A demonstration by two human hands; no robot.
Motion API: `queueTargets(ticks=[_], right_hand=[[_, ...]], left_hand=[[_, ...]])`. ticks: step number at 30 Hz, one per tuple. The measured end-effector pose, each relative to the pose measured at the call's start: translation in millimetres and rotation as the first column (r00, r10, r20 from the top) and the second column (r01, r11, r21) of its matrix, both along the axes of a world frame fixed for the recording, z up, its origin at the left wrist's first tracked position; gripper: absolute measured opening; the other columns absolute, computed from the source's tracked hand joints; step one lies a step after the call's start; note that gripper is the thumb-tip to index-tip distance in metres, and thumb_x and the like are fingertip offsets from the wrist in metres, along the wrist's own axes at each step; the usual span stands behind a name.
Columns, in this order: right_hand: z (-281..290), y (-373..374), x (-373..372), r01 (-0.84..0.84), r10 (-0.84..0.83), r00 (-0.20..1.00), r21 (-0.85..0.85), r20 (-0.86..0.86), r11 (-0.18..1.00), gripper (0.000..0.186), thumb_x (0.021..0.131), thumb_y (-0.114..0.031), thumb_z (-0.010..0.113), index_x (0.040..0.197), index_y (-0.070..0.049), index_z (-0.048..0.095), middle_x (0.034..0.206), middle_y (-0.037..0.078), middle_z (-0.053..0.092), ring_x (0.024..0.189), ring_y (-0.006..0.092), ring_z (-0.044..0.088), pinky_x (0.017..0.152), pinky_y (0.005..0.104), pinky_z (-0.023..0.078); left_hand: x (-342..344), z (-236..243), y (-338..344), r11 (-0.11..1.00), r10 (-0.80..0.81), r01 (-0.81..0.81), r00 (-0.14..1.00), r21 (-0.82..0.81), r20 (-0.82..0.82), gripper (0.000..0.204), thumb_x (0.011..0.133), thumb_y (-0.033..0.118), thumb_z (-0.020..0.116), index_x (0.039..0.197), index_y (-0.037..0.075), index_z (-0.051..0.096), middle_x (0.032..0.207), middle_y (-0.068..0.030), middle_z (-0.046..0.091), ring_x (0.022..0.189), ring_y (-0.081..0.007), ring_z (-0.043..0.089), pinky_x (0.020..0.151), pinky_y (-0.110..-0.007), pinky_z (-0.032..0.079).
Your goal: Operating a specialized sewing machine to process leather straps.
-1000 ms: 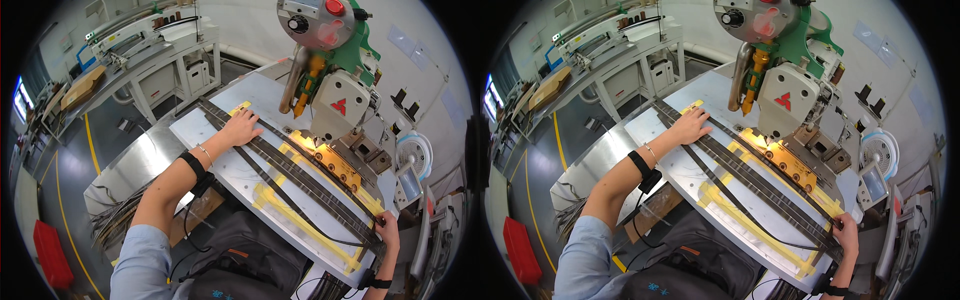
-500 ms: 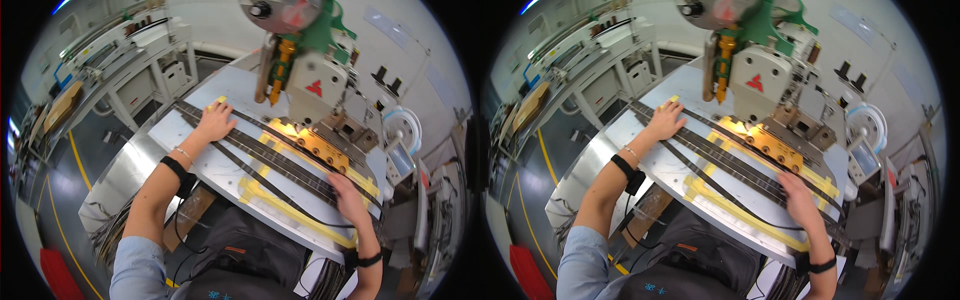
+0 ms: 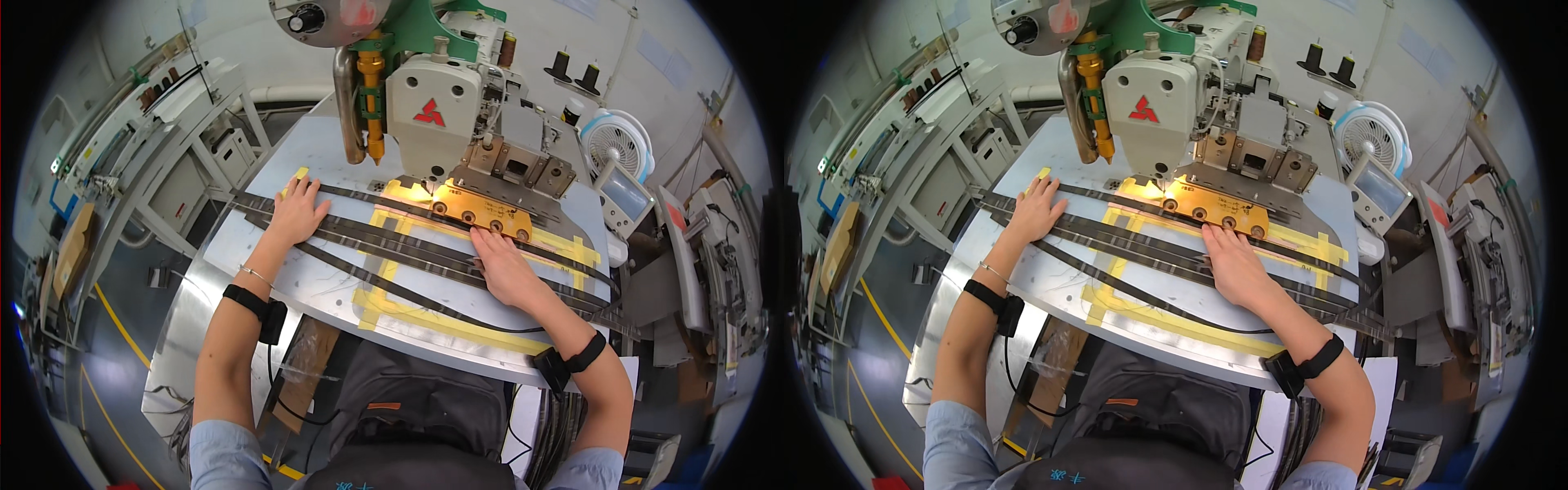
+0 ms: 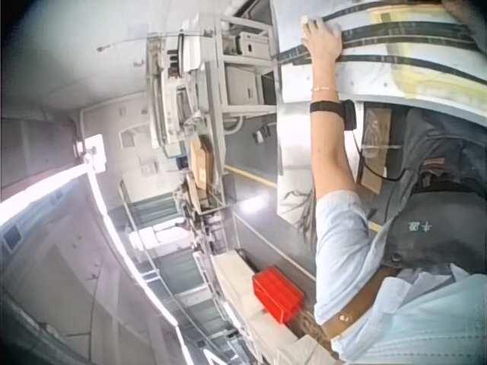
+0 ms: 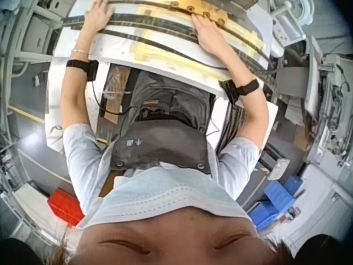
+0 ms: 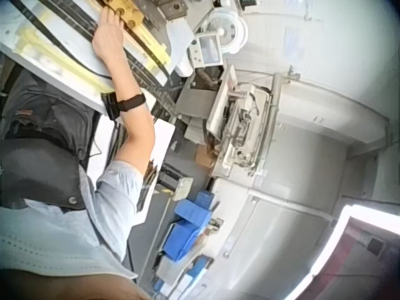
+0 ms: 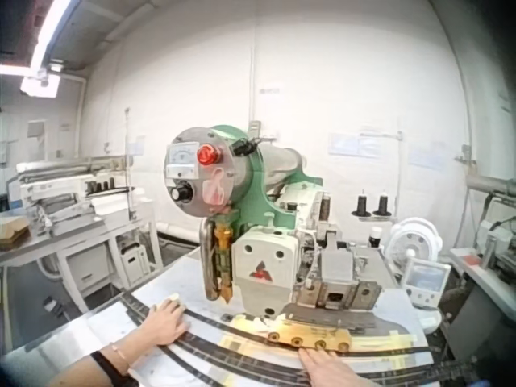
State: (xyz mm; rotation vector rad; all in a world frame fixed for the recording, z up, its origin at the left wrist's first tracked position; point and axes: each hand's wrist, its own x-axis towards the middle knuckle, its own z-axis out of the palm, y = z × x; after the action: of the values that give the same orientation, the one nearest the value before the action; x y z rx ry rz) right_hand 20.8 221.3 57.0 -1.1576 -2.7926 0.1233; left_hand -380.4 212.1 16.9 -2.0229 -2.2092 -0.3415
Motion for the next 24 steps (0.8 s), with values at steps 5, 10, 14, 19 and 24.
queueTargets(ticks=[5, 10, 14, 19, 24], right_hand=[[-6, -5, 2, 0.010, -0.010, 1.000, 0.062, 0.004, 0.998, 0.053, 0.089, -0.006, 0.050, 0.138, 0.007, 0.034, 0.142, 0.023, 0.037, 0.133, 0.0358, 0.035, 0.111, 0.0440, 0.027], [-3, 0, 3, 0.018, -0.018, 1.000, 0.057, 0.003, 0.998, 0.055, 0.086, -0.007, 0.054, 0.136, 0.008, 0.036, 0.137, 0.024, 0.042, 0.129, 0.0354, 0.039, 0.109, 0.0432, 0.030], [-4, 6, 2, 0.055, -0.056, 0.998, -0.036, -0.023, 0.998, 0.054, 0.084, -0.006, 0.056, 0.134, 0.007, 0.039, 0.130, 0.023, 0.048, 0.124, 0.0339, 0.045, 0.105, 0.0409, 0.034], [-6, 5, 2, 0.069, -0.070, 0.997, -0.029, -0.031, 0.997, 0.054, 0.083, -0.006, 0.057, 0.133, 0.007, 0.040, 0.129, 0.022, 0.050, 0.121, 0.0336, 0.047, 0.104, 0.0399, 0.035], [-6, 5, 2, 0.060, -0.059, 0.998, 0.014, -0.026, 0.998, 0.054, 0.083, -0.006, 0.057, 0.133, 0.006, 0.041, 0.128, 0.021, 0.051, 0.119, 0.0332, 0.048, 0.104, 0.0396, 0.036]], left_hand=[[4, 5, -2, 0.999, 0.021, -0.021, 0.999, -0.030, -0.025, 0.056, 0.094, 0.040, 0.046, 0.139, 0.007, 0.041, 0.145, -0.0173, 0.037, 0.138, -0.0361, 0.029, 0.105, -0.056, 0.030], [0, -2, 0, 1.000, 0.004, -0.004, 1.000, 0.004, 0.001, 0.057, 0.093, 0.042, 0.048, 0.137, 0.006, 0.043, 0.144, -0.0174, 0.038, 0.136, -0.0374, 0.030, 0.102, -0.061, 0.030], [-3, -6, 2, 1.000, -0.004, 0.004, 1.000, 0.017, -0.004, 0.057, 0.092, 0.042, 0.049, 0.137, 0.006, 0.043, 0.144, -0.0175, 0.038, 0.136, -0.0372, 0.030, 0.102, -0.061, 0.030], [1, 6, 0, 0.999, 0.005, -0.004, 1.000, -0.044, 0.011, 0.058, 0.092, 0.042, 0.050, 0.137, 0.006, 0.043, 0.145, -0.0169, 0.037, 0.136, -0.0372, 0.030, 0.103, -0.062, 0.030], [29, 31, -5, 0.991, -0.059, 0.048, 0.995, -0.126, -0.084, 0.059, 0.093, 0.044, 0.049, 0.139, 0.007, 0.039, 0.145, -0.0157, 0.037, 0.138, -0.0323, 0.030, 0.106, -0.061, 0.027]])
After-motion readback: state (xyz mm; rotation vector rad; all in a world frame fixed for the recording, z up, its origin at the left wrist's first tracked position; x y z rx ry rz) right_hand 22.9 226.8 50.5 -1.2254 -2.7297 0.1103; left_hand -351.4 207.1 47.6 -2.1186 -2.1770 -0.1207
